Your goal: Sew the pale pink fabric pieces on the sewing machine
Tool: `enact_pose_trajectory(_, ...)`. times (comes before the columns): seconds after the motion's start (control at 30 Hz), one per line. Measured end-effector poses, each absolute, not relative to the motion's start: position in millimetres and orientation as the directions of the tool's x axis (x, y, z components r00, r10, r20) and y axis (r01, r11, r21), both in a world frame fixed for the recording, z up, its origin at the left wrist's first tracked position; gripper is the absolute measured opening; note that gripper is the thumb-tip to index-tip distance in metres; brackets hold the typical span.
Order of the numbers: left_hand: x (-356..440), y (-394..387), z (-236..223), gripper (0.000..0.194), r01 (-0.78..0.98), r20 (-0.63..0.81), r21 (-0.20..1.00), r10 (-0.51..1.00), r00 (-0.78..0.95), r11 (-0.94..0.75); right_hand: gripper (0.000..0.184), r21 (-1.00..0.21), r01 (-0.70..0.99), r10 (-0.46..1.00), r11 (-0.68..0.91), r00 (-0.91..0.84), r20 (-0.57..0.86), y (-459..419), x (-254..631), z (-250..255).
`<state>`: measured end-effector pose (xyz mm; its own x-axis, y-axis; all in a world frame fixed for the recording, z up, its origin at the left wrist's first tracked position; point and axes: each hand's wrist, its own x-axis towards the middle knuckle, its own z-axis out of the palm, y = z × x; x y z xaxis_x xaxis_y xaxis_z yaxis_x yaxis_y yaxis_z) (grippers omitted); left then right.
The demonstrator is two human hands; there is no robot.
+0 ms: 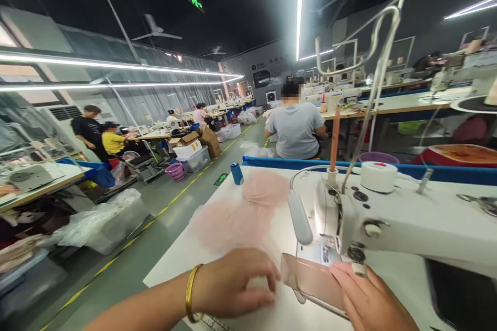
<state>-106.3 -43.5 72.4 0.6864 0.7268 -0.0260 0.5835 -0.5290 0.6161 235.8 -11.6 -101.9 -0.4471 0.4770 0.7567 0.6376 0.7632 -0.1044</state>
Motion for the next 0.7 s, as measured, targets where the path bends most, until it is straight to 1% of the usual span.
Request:
enact_pose_trajectory(0.03,-98,-48,72,0.019,0.489,-0.025,0.685,0.653,0.757,-0.540,0.035,-0.079,0.655,0.479,0.751,-0.459,0.749,-17,232,-91)
enact_pose_trajectory(0.07,-92,-51,72,0.022,0.438,-0.017,0.720,0.618,0.786,-0.538,0.033,-0.088,0.686,0.509,0.722,-0.440,0.740,-22,229,-81)
enact_pose_trajectory(0.1,-91,-50,72,0.023,0.442,-0.008,0.722,0.633,0.774,-0.532,0.032,-0.112,0.702,0.529,0.704,-0.412,0.742,-26,226,-72)
enact_pose_trajectory(0.17,-95,-45,73,0.021,0.558,0.014,0.658,0.748,0.663,-0.507,0.029,-0.161,0.698,0.555,0.698,-0.385,0.737,-32,221,-59)
enact_pose_trajectory(0.2,-99,-41,72,0.019,0.625,0.022,0.615,0.802,0.596,-0.481,0.029,-0.182,0.674,0.558,0.716,-0.397,0.729,-35,218,-55)
enact_pose_trajectory(0.27,-107,-35,66,0.016,0.715,0.011,0.547,0.857,0.515,-0.437,0.032,-0.225,0.593,0.549,0.773,-0.448,0.705,-40,208,-48)
enact_pose_trajectory(0.37,-108,-35,49,0.015,0.756,-0.020,0.474,0.853,0.521,-0.451,0.041,-0.293,0.453,0.518,0.842,-0.523,0.677,-49,182,-43)
enact_pose_trajectory(0.43,-101,-38,38,0.022,0.776,-0.071,0.414,0.833,0.549,-0.476,0.045,-0.307,0.434,0.525,0.847,-0.591,0.613,-54,166,-44)
enact_pose_trajectory(0.47,-98,-39,33,0.026,0.790,-0.105,0.384,0.827,0.552,-0.478,0.040,-0.302,0.452,0.539,0.839,-0.620,0.569,-56,161,-45)
enact_pose_trajectory(0.5,-95,-40,30,0.028,0.803,-0.138,0.360,0.824,0.549,-0.475,0.029,-0.295,0.478,0.558,0.827,-0.641,0.527,-57,157,-47)
enact_pose_trajectory(0.53,-93,-40,28,0.030,0.814,-0.163,0.347,0.824,0.542,-0.466,0.018,-0.291,0.500,0.576,0.816,-0.653,0.492,-58,157,-48)
enact_pose_trajectory(0.57,-92,-39,27,0.032,0.819,-0.177,0.347,0.826,0.536,-0.458,0.016,-0.300,0.518,0.597,0.801,-0.653,0.465,-58,159,-49)
enact_pose_trajectory(0.63,-93,-37,26,0.033,0.812,-0.173,0.371,0.826,0.537,-0.450,0.027,-0.364,0.527,0.640,0.768,-0.636,0.430,-58,168,-48)
enact_pose_trajectory(0.7,-96,-35,24,0.030,0.797,-0.152,0.407,0.827,0.540,-0.446,0.025,-0.451,0.498,0.668,0.741,-0.620,0.413,-57,180,-43)
